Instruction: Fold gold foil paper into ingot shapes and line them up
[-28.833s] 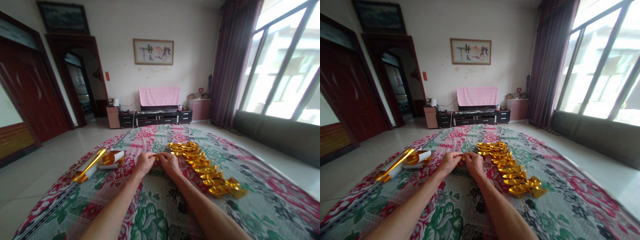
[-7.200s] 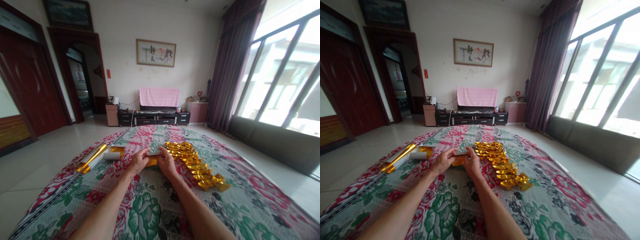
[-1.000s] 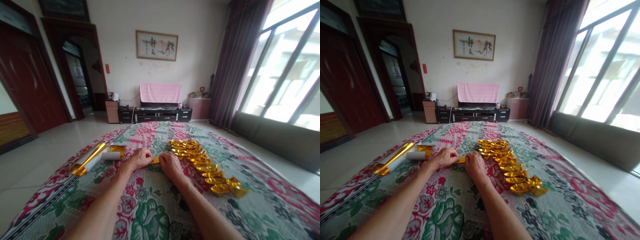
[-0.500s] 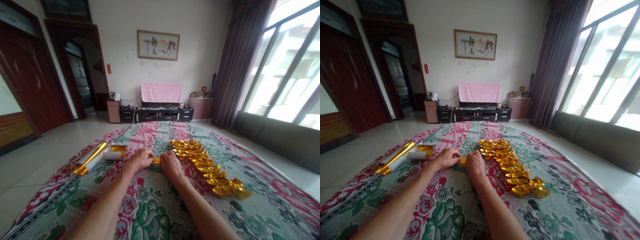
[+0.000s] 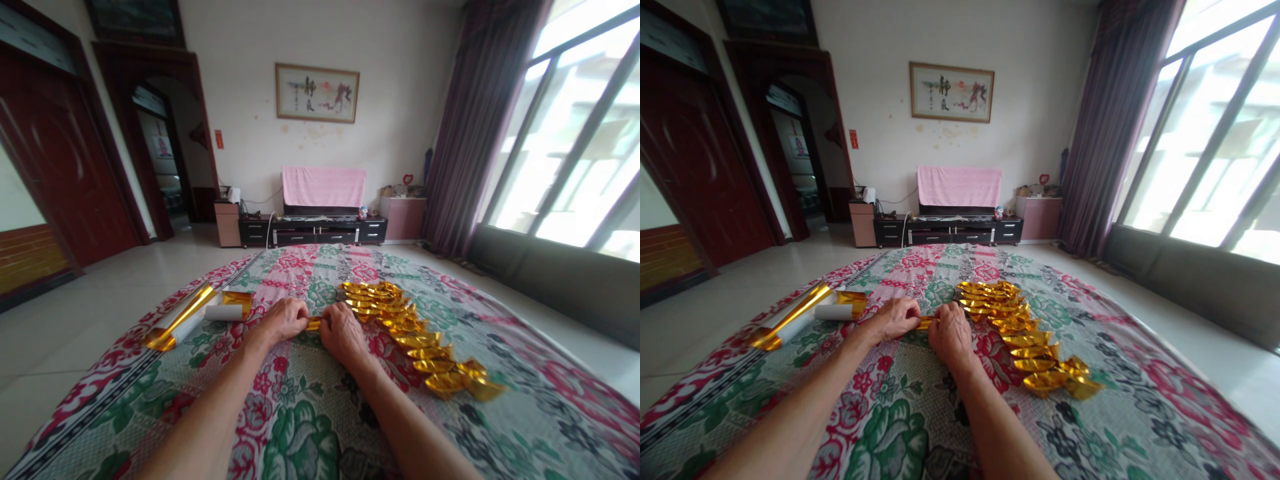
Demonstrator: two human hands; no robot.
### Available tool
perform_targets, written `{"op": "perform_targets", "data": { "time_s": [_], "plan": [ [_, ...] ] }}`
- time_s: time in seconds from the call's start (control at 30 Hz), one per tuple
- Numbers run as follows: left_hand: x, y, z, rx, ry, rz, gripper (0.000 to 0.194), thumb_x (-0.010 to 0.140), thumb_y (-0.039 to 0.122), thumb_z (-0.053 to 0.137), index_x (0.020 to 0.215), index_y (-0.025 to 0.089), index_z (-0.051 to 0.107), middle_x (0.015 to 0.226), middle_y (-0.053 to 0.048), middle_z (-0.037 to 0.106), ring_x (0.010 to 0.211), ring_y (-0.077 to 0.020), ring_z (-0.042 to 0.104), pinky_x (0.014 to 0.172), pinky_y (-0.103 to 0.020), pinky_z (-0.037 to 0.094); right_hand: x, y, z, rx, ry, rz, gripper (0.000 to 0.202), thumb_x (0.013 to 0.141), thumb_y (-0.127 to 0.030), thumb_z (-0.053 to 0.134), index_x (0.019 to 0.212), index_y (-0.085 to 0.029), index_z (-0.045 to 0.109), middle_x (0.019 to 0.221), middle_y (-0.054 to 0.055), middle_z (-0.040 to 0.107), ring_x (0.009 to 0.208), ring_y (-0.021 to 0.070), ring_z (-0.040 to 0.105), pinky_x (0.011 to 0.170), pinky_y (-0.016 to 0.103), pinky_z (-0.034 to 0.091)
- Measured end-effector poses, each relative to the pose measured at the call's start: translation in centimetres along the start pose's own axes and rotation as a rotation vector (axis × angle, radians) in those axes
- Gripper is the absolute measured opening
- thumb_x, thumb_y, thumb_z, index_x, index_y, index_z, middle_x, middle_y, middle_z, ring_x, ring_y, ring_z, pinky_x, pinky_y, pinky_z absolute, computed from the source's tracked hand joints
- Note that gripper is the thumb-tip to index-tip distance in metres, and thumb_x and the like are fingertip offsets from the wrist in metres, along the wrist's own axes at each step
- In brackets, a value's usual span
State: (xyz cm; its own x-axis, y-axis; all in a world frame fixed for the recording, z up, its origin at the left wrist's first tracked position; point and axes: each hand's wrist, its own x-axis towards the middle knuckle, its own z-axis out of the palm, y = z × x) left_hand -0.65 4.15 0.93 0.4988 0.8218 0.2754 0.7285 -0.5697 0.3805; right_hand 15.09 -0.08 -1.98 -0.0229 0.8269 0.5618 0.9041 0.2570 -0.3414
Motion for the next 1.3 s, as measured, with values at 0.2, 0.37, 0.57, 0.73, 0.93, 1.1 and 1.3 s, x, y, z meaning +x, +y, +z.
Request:
{"op": "perform_targets", "data": {
  "time_s": [0.2, 0.37, 0.57, 0.73, 0.93, 1.1, 1.3],
  "plan": [
    [0.1, -0.3, 0.2, -0.101, 0.007, -0.017, 0.016, 0.066, 0.021, 0.050, 0.073, 0.017, 0.064, 0.063, 0.000, 0.062, 0.058, -0.0116, 0.053, 0.052, -0.020, 0.034, 0.1, -0.2, -0.3, 0.043, 0.005, 0.048, 0.008, 0.073, -0.017, 0.047, 0.074, -0.017, 0.054, 0.076, 0.004, 0.055, 0.076, 0.0155, 0.051, 0.070, 0.023, 0.036],
    [0.2, -0.1, -0.2, -0.232, 0.052, 0.045, 0.018, 0.069, 0.022, 0.050, 0.078, 0.016, 0.064, 0.062, 0.001, 0.059, 0.056, -0.0096, 0.051, 0.051, -0.018, 0.034, 0.2, -0.3, -0.5, 0.132, 0.010, 0.072, 0.012, 0.070, -0.016, 0.048, 0.079, -0.018, 0.055, 0.075, 0.003, 0.059, 0.071, 0.0150, 0.054, 0.066, 0.023, 0.038],
    [0.4, 0.3, -0.6, -0.365, 0.104, 0.078, 0.018, 0.069, 0.025, 0.054, 0.079, 0.015, 0.064, 0.065, 0.001, 0.058, 0.058, -0.0088, 0.049, 0.054, -0.018, 0.036, 0.7, 0.6, -0.2, 0.442, 0.047, 0.137, 0.031, 0.074, -0.022, 0.048, 0.104, -0.017, 0.052, 0.082, 0.003, 0.066, 0.071, 0.0148, 0.060, 0.066, 0.024, 0.043],
    [0.7, 0.3, -0.3, -0.477, 0.107, 0.049, 0.025, 0.069, 0.027, 0.054, 0.089, 0.015, 0.063, 0.061, 0.003, 0.053, 0.054, -0.0080, 0.046, 0.053, -0.019, 0.036, 1.2, 1.7, 0.7, 0.766, 0.087, 0.167, 0.029, 0.074, -0.027, 0.049, 0.100, -0.016, 0.056, 0.082, 0.004, 0.066, 0.073, 0.0153, 0.061, 0.069, 0.026, 0.047],
    [0.4, 0.3, 0.2, -0.806, 0.094, -0.166, 0.049, 0.063, 0.035, 0.065, 0.106, 0.013, 0.055, 0.076, -0.002, 0.061, 0.063, -0.0110, 0.055, 0.057, -0.021, 0.040, 1.4, 1.4, 0.7, 0.963, 0.198, 0.243, 0.026, 0.071, -0.030, 0.053, 0.093, -0.015, 0.056, 0.076, 0.003, 0.063, 0.067, 0.0133, 0.057, 0.063, 0.025, 0.047],
    [0.3, 0.7, 0.7, -1.026, 0.063, -0.242, 0.033, 0.066, 0.038, 0.063, 0.086, 0.013, 0.059, 0.074, -0.002, 0.061, 0.062, -0.0108, 0.057, 0.052, -0.019, 0.040, 1.4, 0.9, 0.6, 1.024, 0.178, 0.276, 0.026, 0.071, -0.033, 0.055, 0.090, -0.015, 0.054, 0.072, 0.002, 0.061, 0.060, 0.0115, 0.054, 0.057, 0.023, 0.045],
    [0.5, 0.6, 0.8, -1.123, 0.146, -0.272, 0.033, 0.065, 0.038, 0.064, 0.086, 0.013, 0.060, 0.075, -0.002, 0.062, 0.066, -0.0102, 0.057, 0.055, -0.018, 0.039, 0.9, 0.5, 0.5, 0.870, 0.045, 0.123, 0.024, 0.072, -0.029, 0.055, 0.091, -0.015, 0.058, 0.079, 0.003, 0.064, 0.067, 0.0126, 0.057, 0.062, 0.022, 0.045]
  ]
}}
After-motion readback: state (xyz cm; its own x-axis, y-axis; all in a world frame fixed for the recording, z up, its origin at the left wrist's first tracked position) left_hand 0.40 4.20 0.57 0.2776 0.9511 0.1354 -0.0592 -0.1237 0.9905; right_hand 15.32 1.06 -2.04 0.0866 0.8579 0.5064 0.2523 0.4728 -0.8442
